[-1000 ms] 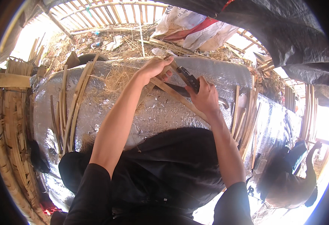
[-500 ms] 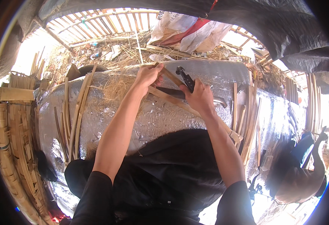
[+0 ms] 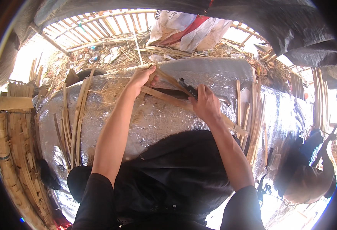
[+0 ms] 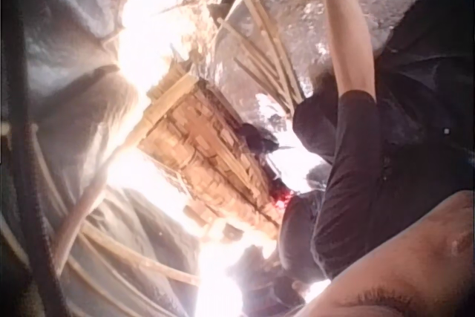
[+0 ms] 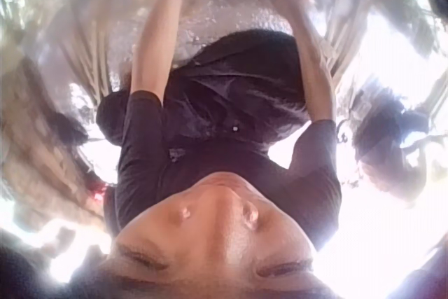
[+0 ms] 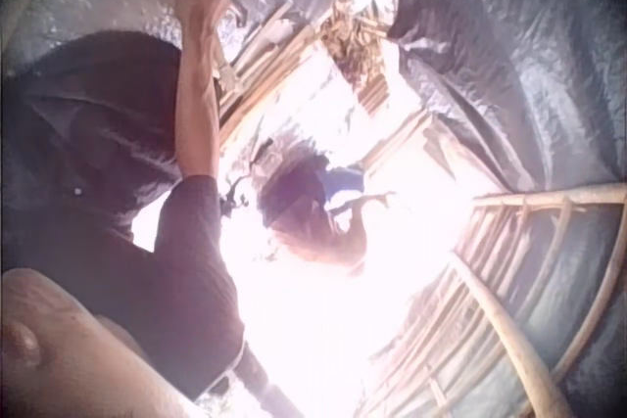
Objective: The person uses a small hand tool to shave and thin out bamboo strips resting on a silver-covered surface, moving the tool repeatedly along the length of the wood while holding it with the other hand.
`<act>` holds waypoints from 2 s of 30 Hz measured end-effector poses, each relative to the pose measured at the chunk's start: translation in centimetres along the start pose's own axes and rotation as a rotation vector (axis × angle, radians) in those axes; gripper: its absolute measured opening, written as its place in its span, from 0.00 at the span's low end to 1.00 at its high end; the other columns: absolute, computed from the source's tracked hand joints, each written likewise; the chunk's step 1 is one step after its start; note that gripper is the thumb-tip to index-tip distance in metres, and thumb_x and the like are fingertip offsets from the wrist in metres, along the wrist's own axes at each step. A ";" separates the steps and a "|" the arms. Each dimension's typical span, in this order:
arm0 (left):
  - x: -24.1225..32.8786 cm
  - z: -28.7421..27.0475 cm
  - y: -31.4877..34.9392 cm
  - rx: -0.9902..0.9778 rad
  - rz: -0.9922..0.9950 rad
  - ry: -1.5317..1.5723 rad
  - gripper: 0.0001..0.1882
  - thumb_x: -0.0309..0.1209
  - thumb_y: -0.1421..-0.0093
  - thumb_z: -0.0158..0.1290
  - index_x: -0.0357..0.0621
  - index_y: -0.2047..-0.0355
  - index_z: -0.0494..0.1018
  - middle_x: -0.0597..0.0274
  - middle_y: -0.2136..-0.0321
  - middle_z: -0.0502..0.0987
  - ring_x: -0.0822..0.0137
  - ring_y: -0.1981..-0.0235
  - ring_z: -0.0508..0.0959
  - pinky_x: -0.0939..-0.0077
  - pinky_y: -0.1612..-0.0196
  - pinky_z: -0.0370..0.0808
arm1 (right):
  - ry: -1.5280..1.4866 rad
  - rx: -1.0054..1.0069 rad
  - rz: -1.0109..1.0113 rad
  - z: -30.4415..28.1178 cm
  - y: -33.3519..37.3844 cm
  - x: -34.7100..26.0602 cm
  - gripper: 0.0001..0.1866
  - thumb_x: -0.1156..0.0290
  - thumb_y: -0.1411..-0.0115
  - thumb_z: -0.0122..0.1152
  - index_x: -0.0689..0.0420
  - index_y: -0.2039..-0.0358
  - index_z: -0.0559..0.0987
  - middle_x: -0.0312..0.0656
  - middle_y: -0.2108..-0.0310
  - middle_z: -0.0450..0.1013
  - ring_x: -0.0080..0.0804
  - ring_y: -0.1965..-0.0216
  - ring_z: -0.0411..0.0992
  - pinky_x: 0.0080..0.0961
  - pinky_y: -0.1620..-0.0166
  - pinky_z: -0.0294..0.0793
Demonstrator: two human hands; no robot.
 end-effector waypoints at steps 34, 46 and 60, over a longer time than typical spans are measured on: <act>0.3 0.7 1.3 0.204 0.159 -0.372 0.24 0.52 0.28 0.57 0.40 0.58 0.81 0.64 0.73 0.81 0.70 0.69 0.81 0.66 0.59 0.77 | 0.016 0.037 -0.179 -2.8 2.2 11.2 0.20 0.74 0.43 0.73 0.55 0.49 0.80 0.46 0.56 0.80 0.51 0.49 0.79 0.46 0.48 0.79; 0.6 -0.8 3.0 0.115 0.118 -0.281 0.24 0.49 0.29 0.57 0.41 0.46 0.82 0.56 0.54 0.85 0.64 0.51 0.82 0.64 0.44 0.74 | -0.291 0.123 0.165 -2.9 1.1 11.3 0.16 0.68 0.35 0.67 0.57 0.48 0.83 0.44 0.70 0.82 0.38 0.68 0.81 0.36 0.58 0.79; -0.1 1.2 2.4 0.151 0.151 -0.315 0.24 0.48 0.28 0.56 0.37 0.49 0.81 0.54 0.58 0.82 0.63 0.55 0.79 0.64 0.48 0.73 | -0.464 0.136 0.336 3.2 4.7 19.7 0.25 0.66 0.40 0.80 0.59 0.49 0.75 0.36 0.59 0.76 0.24 0.58 0.75 0.28 0.51 0.78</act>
Point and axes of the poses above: each hand's wrist, its own y-axis away from the middle knuckle, its own z-axis out of the palm, x = y × z, the point moved 4 cm from there along -y, towards the middle knuckle
